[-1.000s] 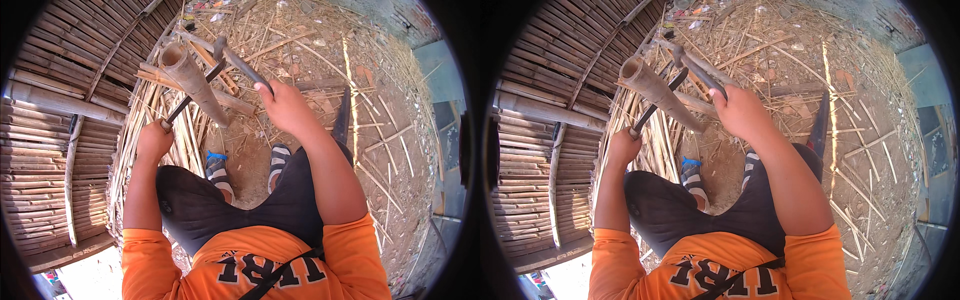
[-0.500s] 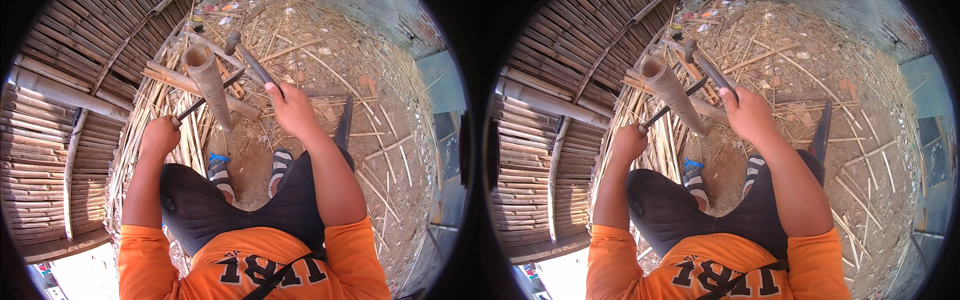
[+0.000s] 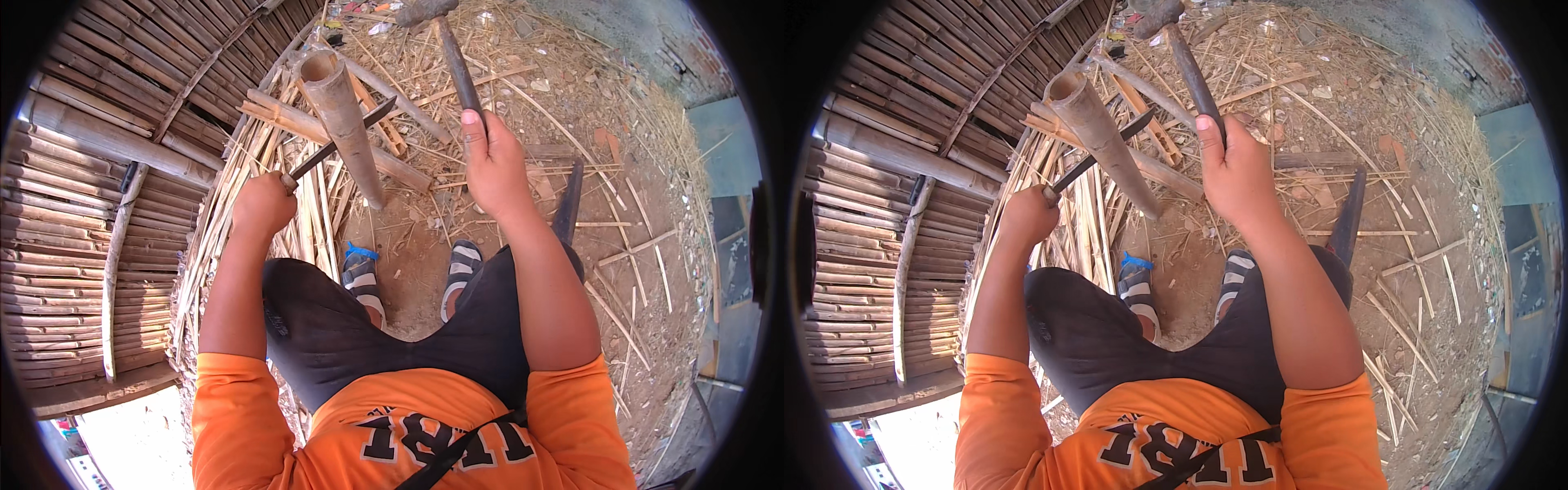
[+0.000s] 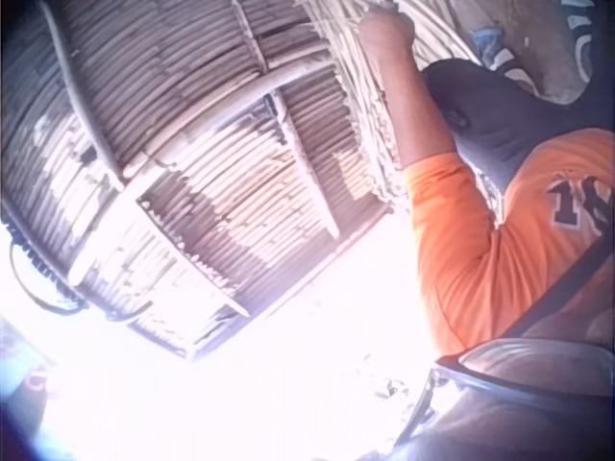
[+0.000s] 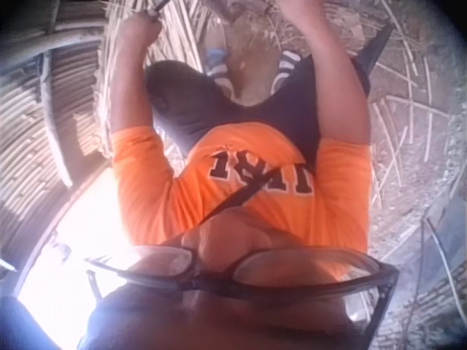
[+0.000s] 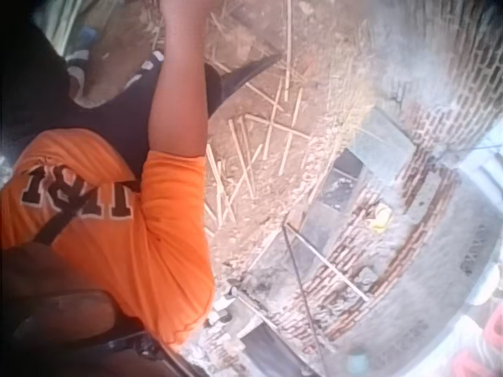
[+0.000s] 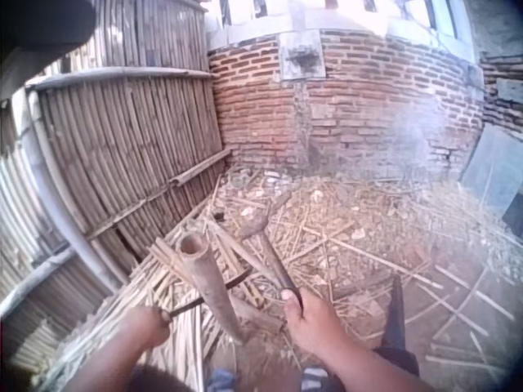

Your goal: The person splits a piece of bamboo by driving a metal tool into it with a hammer and then pulling the segments apart by hand.

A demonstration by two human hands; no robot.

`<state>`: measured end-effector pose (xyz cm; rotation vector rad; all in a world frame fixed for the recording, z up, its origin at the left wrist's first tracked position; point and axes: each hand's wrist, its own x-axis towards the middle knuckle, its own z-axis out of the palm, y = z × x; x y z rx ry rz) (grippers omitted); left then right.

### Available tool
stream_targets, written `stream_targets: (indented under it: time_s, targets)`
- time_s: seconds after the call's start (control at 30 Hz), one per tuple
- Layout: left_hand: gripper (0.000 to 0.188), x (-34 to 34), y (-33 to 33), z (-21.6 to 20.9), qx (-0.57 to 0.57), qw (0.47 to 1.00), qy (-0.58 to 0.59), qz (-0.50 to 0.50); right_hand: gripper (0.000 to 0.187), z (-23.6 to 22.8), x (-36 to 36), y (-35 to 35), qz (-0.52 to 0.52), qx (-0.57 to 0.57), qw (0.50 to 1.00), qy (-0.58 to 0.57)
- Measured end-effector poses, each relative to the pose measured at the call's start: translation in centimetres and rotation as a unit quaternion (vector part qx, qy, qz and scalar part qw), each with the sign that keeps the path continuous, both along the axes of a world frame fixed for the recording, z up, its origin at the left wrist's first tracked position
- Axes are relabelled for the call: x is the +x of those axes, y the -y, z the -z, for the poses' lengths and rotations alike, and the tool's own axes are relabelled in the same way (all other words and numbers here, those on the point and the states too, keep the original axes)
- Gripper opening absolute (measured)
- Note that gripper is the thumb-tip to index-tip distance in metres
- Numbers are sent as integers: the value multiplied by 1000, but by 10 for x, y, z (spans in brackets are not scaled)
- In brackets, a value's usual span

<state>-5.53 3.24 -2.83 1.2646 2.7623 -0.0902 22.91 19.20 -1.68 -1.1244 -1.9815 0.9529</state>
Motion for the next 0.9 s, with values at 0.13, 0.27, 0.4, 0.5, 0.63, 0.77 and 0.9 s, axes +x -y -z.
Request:
stream_targets:
  time_s: [0.13,0.27,0.4,0.5,0.63,0.77,0.9]
  targets:
    - [26,3,-3,-4,3,1000,-6,18,52,34,-6,-11,-35,-28,990,137]
    - [26,-2,0,-1,-14,1000,-11,5,53,-1,-6,-2,-9,-42,999,9]
    - [28,-3,-2,-4,-12,1000,-2,20,55,37,-7,-8,-35,-43,995,86]
    - [29,-1,-1,-1,-5,1000,9,-10,54,38,-8,-10,-70,-65,983,154]
    - [30,-2,3,-1,-29,999,13,-21,53,0,-10,-1,-50,-34,995,79]
    - [30,-1,3,-1,-24,1000,15,-11,51,8,-18,3,-32,-24,996,83]
    - [30,0,3,0,-18,1000,14,-11,49,29,-15,-3,-53,-64,984,159]
